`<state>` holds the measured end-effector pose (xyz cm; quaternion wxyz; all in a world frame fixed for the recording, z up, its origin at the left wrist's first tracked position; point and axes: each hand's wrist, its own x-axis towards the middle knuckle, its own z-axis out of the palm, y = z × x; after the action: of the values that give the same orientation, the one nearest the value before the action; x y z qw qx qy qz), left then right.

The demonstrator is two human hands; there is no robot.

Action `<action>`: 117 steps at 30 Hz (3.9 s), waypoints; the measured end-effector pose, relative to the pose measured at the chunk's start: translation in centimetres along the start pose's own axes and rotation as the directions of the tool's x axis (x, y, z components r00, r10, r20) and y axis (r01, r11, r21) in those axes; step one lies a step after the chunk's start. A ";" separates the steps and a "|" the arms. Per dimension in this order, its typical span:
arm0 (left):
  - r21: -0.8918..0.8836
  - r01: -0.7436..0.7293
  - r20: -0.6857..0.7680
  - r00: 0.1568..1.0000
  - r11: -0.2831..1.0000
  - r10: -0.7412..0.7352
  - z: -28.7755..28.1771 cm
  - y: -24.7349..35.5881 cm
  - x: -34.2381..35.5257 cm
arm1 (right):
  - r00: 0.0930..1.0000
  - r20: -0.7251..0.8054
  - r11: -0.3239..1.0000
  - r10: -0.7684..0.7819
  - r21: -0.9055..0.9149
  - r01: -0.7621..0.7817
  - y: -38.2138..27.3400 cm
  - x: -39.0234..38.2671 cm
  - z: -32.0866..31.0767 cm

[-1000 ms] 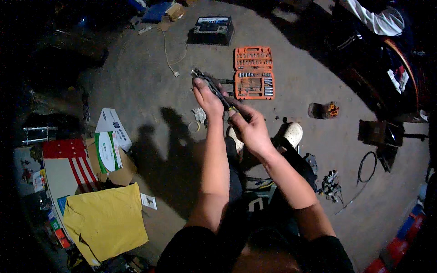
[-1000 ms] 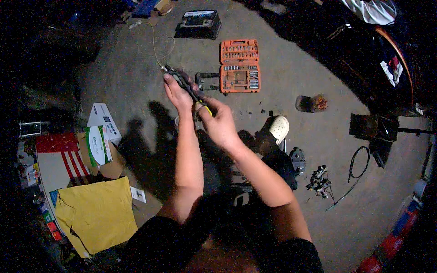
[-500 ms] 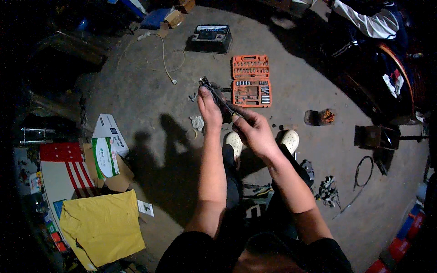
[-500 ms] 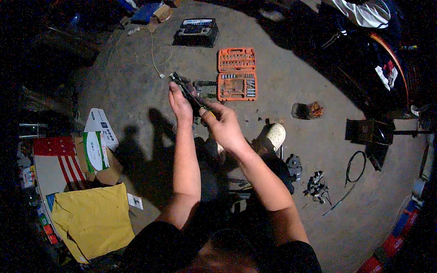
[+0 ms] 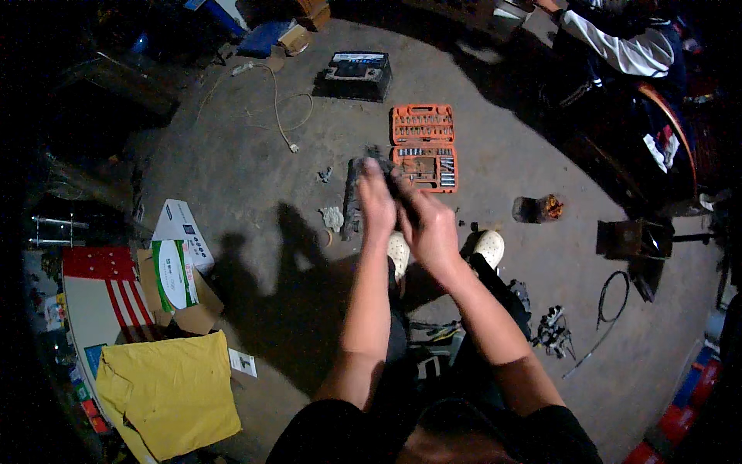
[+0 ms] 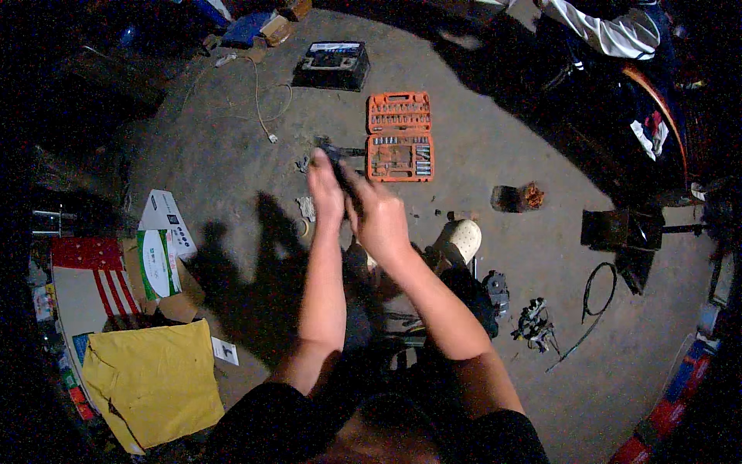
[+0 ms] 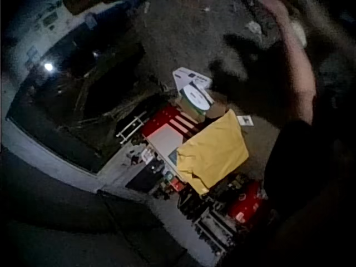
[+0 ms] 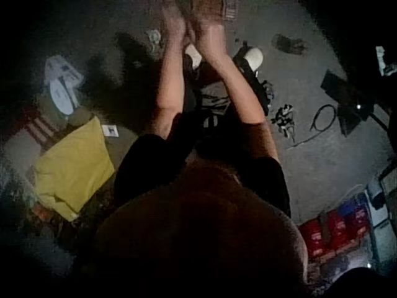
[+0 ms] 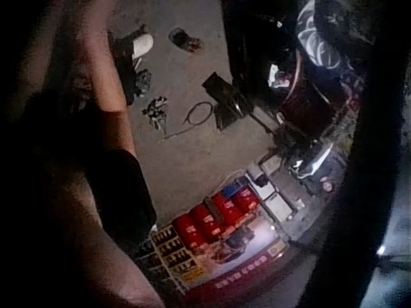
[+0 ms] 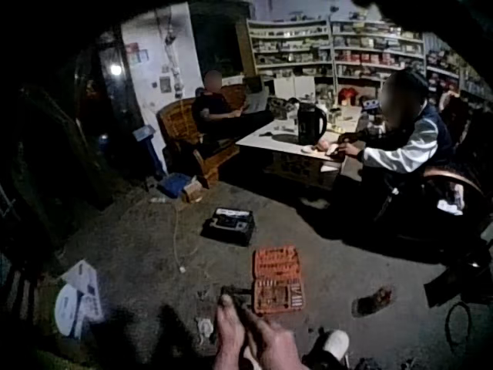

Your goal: The person sits on the floor and uses a screwdriver and pliers to disassemble and manipulate a small mechanical component. They repeatedly loosen screws, remove parts, and inspect the internal mechanisms of the device.

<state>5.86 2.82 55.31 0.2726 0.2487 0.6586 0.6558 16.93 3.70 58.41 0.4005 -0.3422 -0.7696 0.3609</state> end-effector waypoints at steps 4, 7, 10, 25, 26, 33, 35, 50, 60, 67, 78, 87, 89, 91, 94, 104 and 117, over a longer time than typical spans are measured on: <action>-0.153 0.034 0.003 0.999 0.988 -0.034 0.5 -0.5 -0.1 | 0.994 0.024 0.963 0.109 0.245 -0.111 0.4 1.3 -0.2; -0.246 0.041 -0.018 0.999 0.968 -0.047 -0.3 0.5 0.6 | 0.955 0.141 0.889 0.262 0.350 -0.295 -1.0 0.7 -0.8; -0.285 -0.026 -0.135 0.991 0.958 -0.013 -1.5 -1.1 1.8 | 0.895 0.315 0.880 0.314 0.257 -0.399 -1.5 1.0 -2.1; -0.339 -0.052 -0.161 0.987 0.940 -0.003 -1.6 0.5 1.9 | 0.851 0.392 0.852 0.350 0.245 -0.463 -1.3 0.1 -2.9; -0.322 -0.046 -0.160 0.987 0.946 -0.007 -1.5 0.5 1.8 | 0.846 0.392 0.838 0.360 0.262 -0.478 -1.2 0.1 -2.9; -0.202 -0.112 -0.201 0.977 0.973 0.071 -0.9 0.0 2.0 | 0.831 0.417 0.804 0.368 0.306 -0.510 -2.2 0.6 -3.6; -0.186 -0.124 -0.195 0.977 0.975 0.087 -0.7 0.1 1.8 | 0.814 0.417 0.775 0.404 0.317 -0.547 -1.7 0.3 -3.3; -0.200 -0.168 -0.165 0.977 0.965 0.136 -1.0 -1.0 2.4 | 0.815 0.420 0.741 0.399 0.376 -0.557 -1.7 0.0 -3.0; -0.069 -0.334 -0.186 0.930 0.940 0.317 -0.9 -2.2 2.5 | 0.800 0.429 0.605 0.420 0.525 -0.599 -0.6 0.0 -2.2; -0.106 -0.212 -0.174 0.966 0.972 0.191 -0.6 -2.1 2.0 | 0.955 0.103 0.914 0.279 0.276 -0.297 -1.0 -0.8 -1.1; -0.086 -0.203 -0.230 0.957 0.976 0.178 -0.9 -1.0 1.8 | 0.981 0.137 0.983 0.134 0.104 -0.149 -0.5 -1.2 -0.7; 0.274 -0.326 -0.254 0.883 0.905 0.395 -1.1 -1.1 1.4 | 0.947 0.118 0.890 0.298 0.326 -0.320 -1.1 -1.3 0.6; 0.170 -0.234 -0.232 0.935 0.957 0.270 -1.0 -0.8 1.3 | 0.985 0.082 0.983 0.149 0.099 -0.157 -0.8 -1.1 0.5; 0.130 -0.188 -0.212 0.954 0.973 0.213 -0.5 -0.2 0.7 | 0.998 0.043 0.998 0.055 -0.014 -0.054 -0.6 -0.8 0.3; 0.021 -0.218 -0.152 0.964 0.976 0.219 -0.2 -1.3 0.6 | 0.998 -0.056 1.000 -0.001 -0.010 0.000 -1.0 0.2 0.3; -0.076 -0.078 0.178 0.980 0.994 0.091 0.0 1.9 0.2 | 0.953 0.069 0.910 0.295 0.283 -0.302 0.1 0.7 -2.5; 0.023 0.351 0.730 0.634 0.936 -0.256 -0.9 1.1 -1.2 | 0.716 0.165 0.597 0.679 0.443 -0.669 1.9 2.6 -6.5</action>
<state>6.13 1.38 56.49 0.6305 0.3549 0.4886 0.4876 21.83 8.59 60.51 0.3133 -0.5022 -0.4666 0.6572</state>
